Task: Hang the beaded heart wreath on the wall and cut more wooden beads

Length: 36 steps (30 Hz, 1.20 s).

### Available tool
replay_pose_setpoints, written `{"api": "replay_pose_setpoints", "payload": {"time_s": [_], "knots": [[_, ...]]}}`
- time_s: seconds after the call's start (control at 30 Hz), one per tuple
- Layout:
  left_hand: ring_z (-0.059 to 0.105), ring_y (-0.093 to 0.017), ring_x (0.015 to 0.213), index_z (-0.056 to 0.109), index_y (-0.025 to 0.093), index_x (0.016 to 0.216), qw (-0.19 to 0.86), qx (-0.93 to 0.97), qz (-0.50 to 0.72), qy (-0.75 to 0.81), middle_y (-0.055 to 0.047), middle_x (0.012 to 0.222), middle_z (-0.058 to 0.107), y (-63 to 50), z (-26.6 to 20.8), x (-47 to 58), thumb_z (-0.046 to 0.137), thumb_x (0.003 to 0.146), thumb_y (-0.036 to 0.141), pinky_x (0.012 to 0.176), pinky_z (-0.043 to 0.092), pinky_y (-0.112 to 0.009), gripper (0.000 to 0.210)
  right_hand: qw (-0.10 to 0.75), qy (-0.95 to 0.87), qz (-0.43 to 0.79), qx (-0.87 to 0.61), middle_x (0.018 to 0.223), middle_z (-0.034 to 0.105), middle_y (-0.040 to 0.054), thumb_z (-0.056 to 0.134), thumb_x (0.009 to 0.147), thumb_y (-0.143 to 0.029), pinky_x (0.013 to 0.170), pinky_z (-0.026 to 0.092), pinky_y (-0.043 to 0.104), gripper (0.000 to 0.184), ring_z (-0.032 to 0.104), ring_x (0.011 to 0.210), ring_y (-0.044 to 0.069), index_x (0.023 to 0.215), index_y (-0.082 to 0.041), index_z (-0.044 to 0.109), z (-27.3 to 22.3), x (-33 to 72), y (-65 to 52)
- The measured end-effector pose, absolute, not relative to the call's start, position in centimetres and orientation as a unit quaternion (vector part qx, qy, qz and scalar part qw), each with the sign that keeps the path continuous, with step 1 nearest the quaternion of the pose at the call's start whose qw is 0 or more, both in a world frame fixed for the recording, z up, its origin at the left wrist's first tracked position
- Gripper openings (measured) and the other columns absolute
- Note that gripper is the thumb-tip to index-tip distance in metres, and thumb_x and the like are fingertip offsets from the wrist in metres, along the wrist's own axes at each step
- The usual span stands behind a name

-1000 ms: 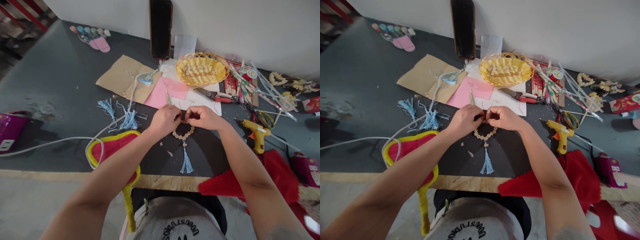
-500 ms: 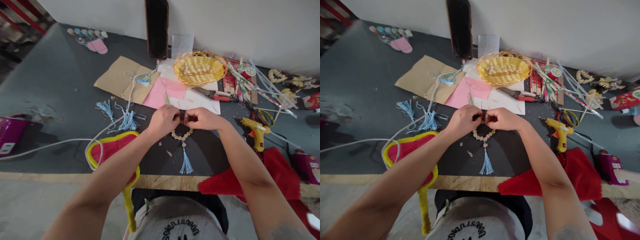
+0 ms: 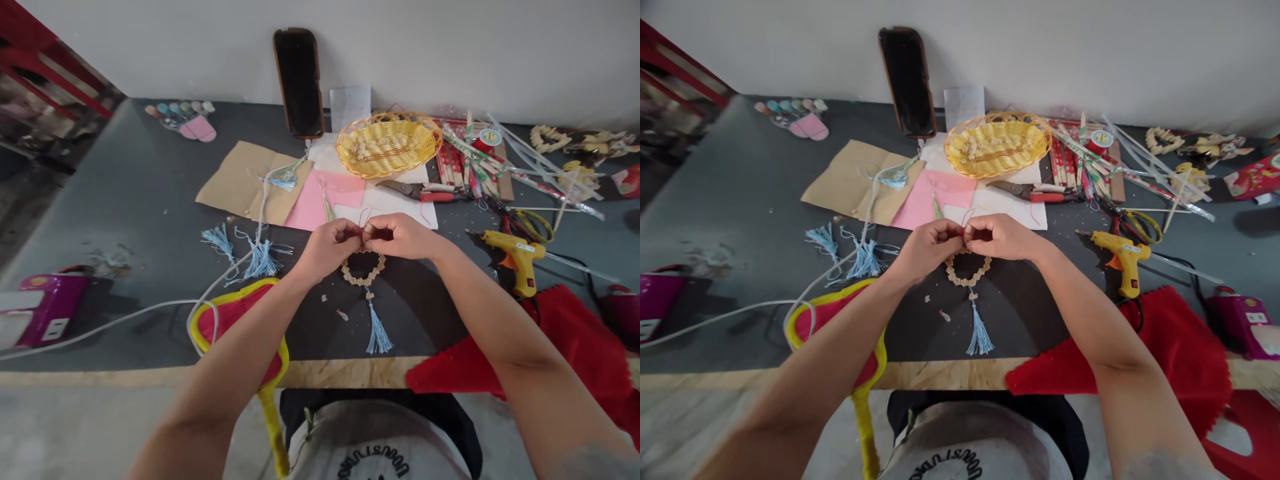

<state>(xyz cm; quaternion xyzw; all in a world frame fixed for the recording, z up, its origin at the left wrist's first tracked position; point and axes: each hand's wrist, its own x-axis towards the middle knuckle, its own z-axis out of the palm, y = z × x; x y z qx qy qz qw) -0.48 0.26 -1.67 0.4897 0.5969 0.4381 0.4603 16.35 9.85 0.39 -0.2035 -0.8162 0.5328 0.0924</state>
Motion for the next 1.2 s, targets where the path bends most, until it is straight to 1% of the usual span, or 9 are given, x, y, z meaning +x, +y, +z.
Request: {"api": "replay_pose_setpoints", "payload": {"time_s": [0.23,0.43,0.63,0.73,0.83,0.9,0.97,1.07,1.2], "knots": [[0.061,-0.011,0.071,0.07,0.016,0.087,0.482,0.466,0.448,0.591,-0.001,0.082,0.07,0.2,-1.7,-0.6,0.067,0.077,0.032,0.067,0.047,-0.023,0.02,0.12,-0.831,0.501,-0.211,0.072,0.062,-0.0011,0.057,0.076,-0.021,0.062,0.038,0.023,0.009,0.052,0.064,0.01,0.08,-0.016,0.063,0.1,16.3,9.8],[0.062,-0.015,0.076,0.074,0.016,0.094,0.452,0.515,0.397,0.61,-0.002,0.085,0.073,0.1,-2.0,-0.8,0.066,0.078,0.034,0.069,0.046,-0.025,0.025,0.194,-0.844,0.453,-0.213,0.073,0.058,-0.0009,0.057,0.078,-0.021,0.062,0.037,0.024,0.006,0.049,0.064,0.01,0.077,-0.017,0.061,0.2,16.1,9.7],[0.062,-0.015,0.075,0.074,0.015,0.09,0.471,0.515,0.394,0.599,-0.003,0.083,0.072,0.1,-1.8,-0.8,0.07,0.076,0.036,0.069,0.046,-0.025,0.025,0.231,-0.846,0.429,-0.216,0.081,0.059,0.002,0.058,0.079,-0.022,0.064,0.039,0.025,0.006,0.05,0.067,0.011,0.079,-0.016,0.062,-0.3,15.7,9.5],[0.06,-0.014,0.072,0.072,0.015,0.087,0.493,0.496,0.409,0.587,-0.003,0.08,0.07,0.1,-1.8,-0.8,0.071,0.075,0.04,0.066,0.046,-0.025,0.028,0.235,-0.835,0.446,-0.223,0.086,0.063,0.0037,0.057,0.083,-0.027,0.064,0.04,0.025,0.013,0.051,0.066,0.011,0.085,-0.016,0.064,-0.4,15.6,9.5],[0.059,-0.012,0.069,0.071,0.016,0.084,0.507,0.467,0.428,0.585,-0.002,0.077,0.069,0.1,-1.8,-0.8,0.071,0.077,0.042,0.064,0.045,-0.023,0.027,0.21,-0.821,0.476,-0.235,0.087,0.067,0.0041,0.053,0.088,-0.034,0.065,0.039,0.025,0.024,0.053,0.067,0.011,0.095,-0.016,0.066,-0.3,15.8,9.9],[0.057,-0.011,0.065,0.071,0.016,0.084,0.511,0.446,0.43,0.596,-0.002,0.076,0.069,0.1,-1.6,-0.8,0.072,0.076,0.042,0.06,0.045,-0.022,0.027,0.169,-0.826,0.482,-0.239,0.085,0.068,0.0036,0.056,0.087,-0.036,0.065,0.038,0.025,0.026,0.054,0.069,0.012,0.097,-0.016,0.068,-0.1,16.1,10.1],[0.055,-0.01,0.06,0.071,0.016,0.084,0.514,0.427,0.427,0.61,-0.003,0.074,0.069,0.2,-1.3,-0.7,0.073,0.074,0.041,0.054,0.043,-0.022,0.028,0.131,-0.842,0.463,-0.244,0.08,0.068,0.0022,0.061,0.083,-0.035,0.064,0.037,0.025,0.023,0.054,0.068,0.012,0.091,-0.016,0.07,0.2,16.4,10.4],[0.054,-0.009,0.056,0.07,0.016,0.083,0.522,0.4,0.432,0.617,-0.003,0.073,0.07,0.2,-1.1,-0.8,0.077,0.069,0.039,0.049,0.041,-0.021,0.028,0.106,-0.859,0.436,-0.246,0.069,0.064,-0.0007,0.061,0.081,-0.031,0.061,0.033,0.024,0.018,0.051,0.062,0.01,0.079,-0.016,0.07,0.5,16.8,10.6],[0.056,-0.01,0.057,0.069,0.016,0.079,0.52,0.403,0.432,0.617,-0.002,0.071,0.069,0.2,-1.1,-0.8,0.078,0.064,0.034,0.05,0.042,-0.021,0.025,0.063,-0.868,0.449,-0.204,0.067,0.064,-0.0024,0.063,0.08,-0.035,0.059,0.031,0.024,0.019,0.051,0.06,0.01,0.078,-0.018,0.07,0.8,17.0,10.6]]}}
